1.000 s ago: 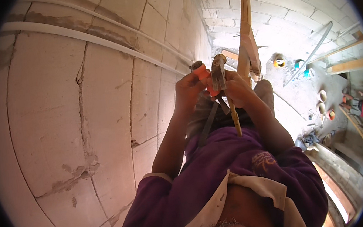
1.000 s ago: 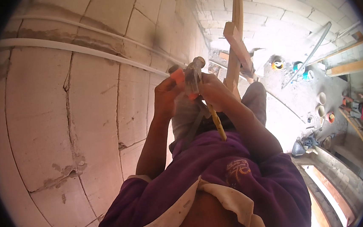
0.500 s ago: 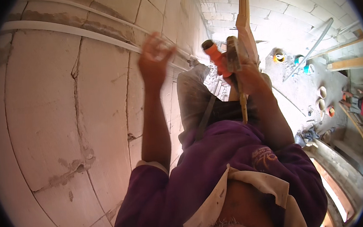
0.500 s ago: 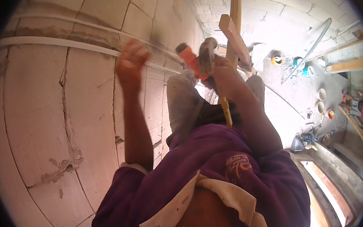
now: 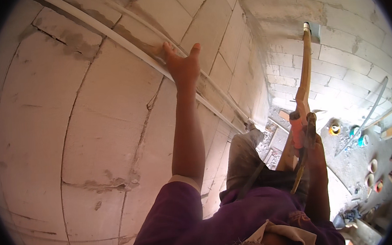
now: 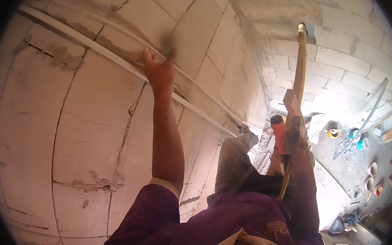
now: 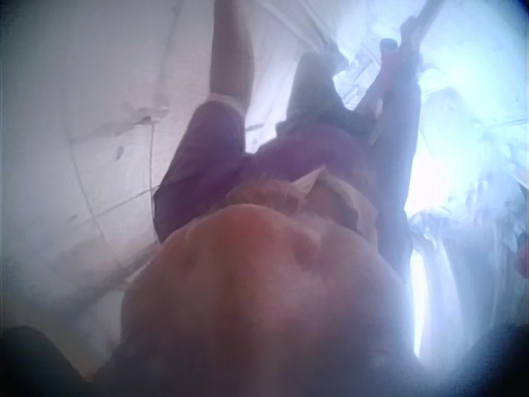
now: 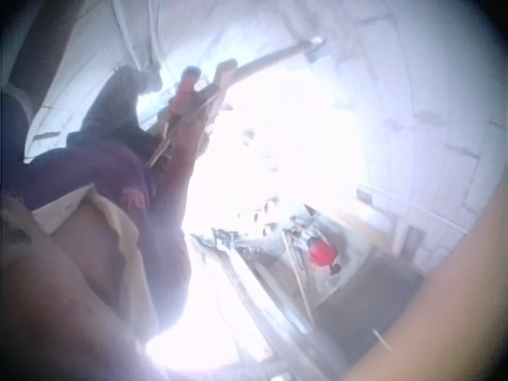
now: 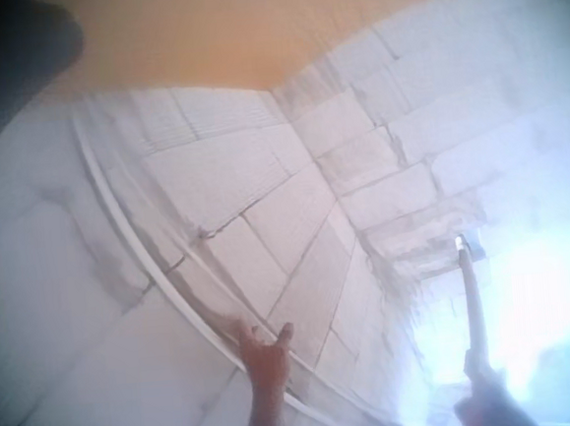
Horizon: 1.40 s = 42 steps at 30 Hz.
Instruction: The person uses a hammer and a chisel to chip away at the mortar joints of a white tiled wall. They are working on a horizontal line, likely to create a channel for a white pipe that is already partially installed along the wall.
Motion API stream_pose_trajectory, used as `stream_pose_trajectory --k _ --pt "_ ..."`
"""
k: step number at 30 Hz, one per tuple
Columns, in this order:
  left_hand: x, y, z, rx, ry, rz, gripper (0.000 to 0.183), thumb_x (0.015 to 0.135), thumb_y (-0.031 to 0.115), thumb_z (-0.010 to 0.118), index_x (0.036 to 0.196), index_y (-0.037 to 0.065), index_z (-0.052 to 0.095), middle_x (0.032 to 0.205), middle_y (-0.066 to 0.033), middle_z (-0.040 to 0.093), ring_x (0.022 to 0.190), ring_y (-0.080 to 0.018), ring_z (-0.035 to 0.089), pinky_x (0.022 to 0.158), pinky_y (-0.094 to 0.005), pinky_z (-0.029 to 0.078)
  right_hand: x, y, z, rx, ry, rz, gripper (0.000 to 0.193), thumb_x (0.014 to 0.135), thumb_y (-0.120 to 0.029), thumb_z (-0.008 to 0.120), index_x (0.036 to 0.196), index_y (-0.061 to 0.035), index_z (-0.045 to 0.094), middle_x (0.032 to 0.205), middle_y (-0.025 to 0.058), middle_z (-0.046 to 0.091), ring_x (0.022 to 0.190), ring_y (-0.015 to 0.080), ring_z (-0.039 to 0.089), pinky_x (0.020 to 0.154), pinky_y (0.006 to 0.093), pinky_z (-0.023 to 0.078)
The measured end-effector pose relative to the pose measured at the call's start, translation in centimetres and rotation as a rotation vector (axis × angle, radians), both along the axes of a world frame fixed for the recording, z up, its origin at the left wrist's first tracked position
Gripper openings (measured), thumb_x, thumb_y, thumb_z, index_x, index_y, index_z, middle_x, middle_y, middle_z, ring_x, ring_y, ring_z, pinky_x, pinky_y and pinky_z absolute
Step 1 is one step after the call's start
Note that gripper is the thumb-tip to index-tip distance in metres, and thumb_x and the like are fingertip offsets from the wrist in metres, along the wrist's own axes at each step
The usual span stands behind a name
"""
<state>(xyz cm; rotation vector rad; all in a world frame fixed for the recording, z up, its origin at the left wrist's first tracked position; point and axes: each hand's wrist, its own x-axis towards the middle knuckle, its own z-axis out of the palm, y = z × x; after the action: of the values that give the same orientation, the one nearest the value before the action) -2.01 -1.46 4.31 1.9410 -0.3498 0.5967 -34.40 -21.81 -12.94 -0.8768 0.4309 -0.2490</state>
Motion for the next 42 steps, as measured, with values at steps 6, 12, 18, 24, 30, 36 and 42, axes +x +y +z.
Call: stream_pose_trajectory --k 6,12,18,24,30,36,42 --pt "3.9 -2.5 0.8 0.003 0.015 -0.123 0.101 0.081 0.025 0.085 0.154 -0.011 0.024 0.153 -0.0315 0.042 0.141 -0.0395 0.047 0.112 -0.0432 0.045 -1.3 0.3 -0.1 -0.071 0.06 -0.024 0.032 0.101 -0.039 0.065 0.109 -0.008 0.063 0.08 0.0048 0.066 0.058 0.0122 0.059 0.048 0.0274 0.043" --pt "13.5 -1.4 1.8 0.458 -0.322 0.023 0.064 0.078 0.045 0.085 0.119 0.0 0.064 0.108 -0.0223 0.073 0.098 -0.0355 0.07 0.091 -0.0448 0.053 -2.8 -0.4 -3.0 0.012 -0.058 -0.023 0.027 0.103 -0.03 0.065 0.115 -0.0059 0.06 0.085 0.0078 0.067 0.058 0.0119 0.059 0.048 0.0249 0.043" --pt "14.0 -2.9 8.2 0.971 -0.209 0.038 0.036 0.086 0.027 0.073 0.1 -0.006 0.068 0.08 -0.0194 0.069 0.071 -0.0263 0.068 0.066 -0.0429 0.055 -3.7 -0.2 -1.0 -0.056 0.026 0.019 0.033 0.104 -0.029 0.062 0.122 -0.0013 0.058 0.089 0.0122 0.067 0.06 0.0135 0.06 0.049 0.0257 0.045" --pt "22.9 -0.2 9.6 1.107 0.037 0.018 0.043 0.087 0.041 0.068 0.093 -0.002 0.068 0.077 -0.0153 0.067 0.068 -0.0307 0.067 0.067 -0.0459 0.055 -3.3 -0.5 -1.7 0.024 -0.026 0.016 0.035 0.103 -0.028 0.062 0.124 -0.0011 0.058 0.093 0.0157 0.068 0.062 0.0152 0.061 0.05 0.0259 0.046" --pt "20.7 -2.8 9.6 1.697 -0.322 0.187 0.039 0.093 0.033 0.055 0.082 0.002 0.076 0.079 -0.0086 0.074 0.073 -0.0234 0.072 0.07 -0.0377 0.056 -3.0 -0.6 -1.9 0.017 0.017 0.044 0.033 0.104 -0.03 0.063 0.122 -0.0016 0.06 0.092 0.0144 0.068 0.065 0.0132 0.061 0.05 0.0249 0.045" --pt "10.0 -4.2 9.5 1.309 -0.25 0.188 0.029 0.086 0.025 0.064 0.089 -0.004 0.071 0.089 -0.0196 0.074 0.082 -0.0309 0.074 0.077 -0.0429 0.058 -3.0 0.9 -1.2 -0.013 0.061 0.025 0.035 0.103 -0.032 0.063 0.12 -0.0013 0.061 0.09 0.0122 0.067 0.068 0.0118 0.061 0.051 0.0239 0.045" --pt "9.4 -2.7 7.6 1.167 -0.204 0.273 0.034 0.082 0.024 0.067 0.099 -0.006 0.069 0.104 -0.0258 0.072 0.098 -0.0391 0.071 0.085 -0.0505 0.056 -3.3 0.9 -1.1 0.023 0.183 0.024 0.028 0.098 -0.02 0.067 0.116 0.0004 0.064 0.089 0.0064 0.064 0.072 0.0126 0.062 0.055 0.0264 0.049"
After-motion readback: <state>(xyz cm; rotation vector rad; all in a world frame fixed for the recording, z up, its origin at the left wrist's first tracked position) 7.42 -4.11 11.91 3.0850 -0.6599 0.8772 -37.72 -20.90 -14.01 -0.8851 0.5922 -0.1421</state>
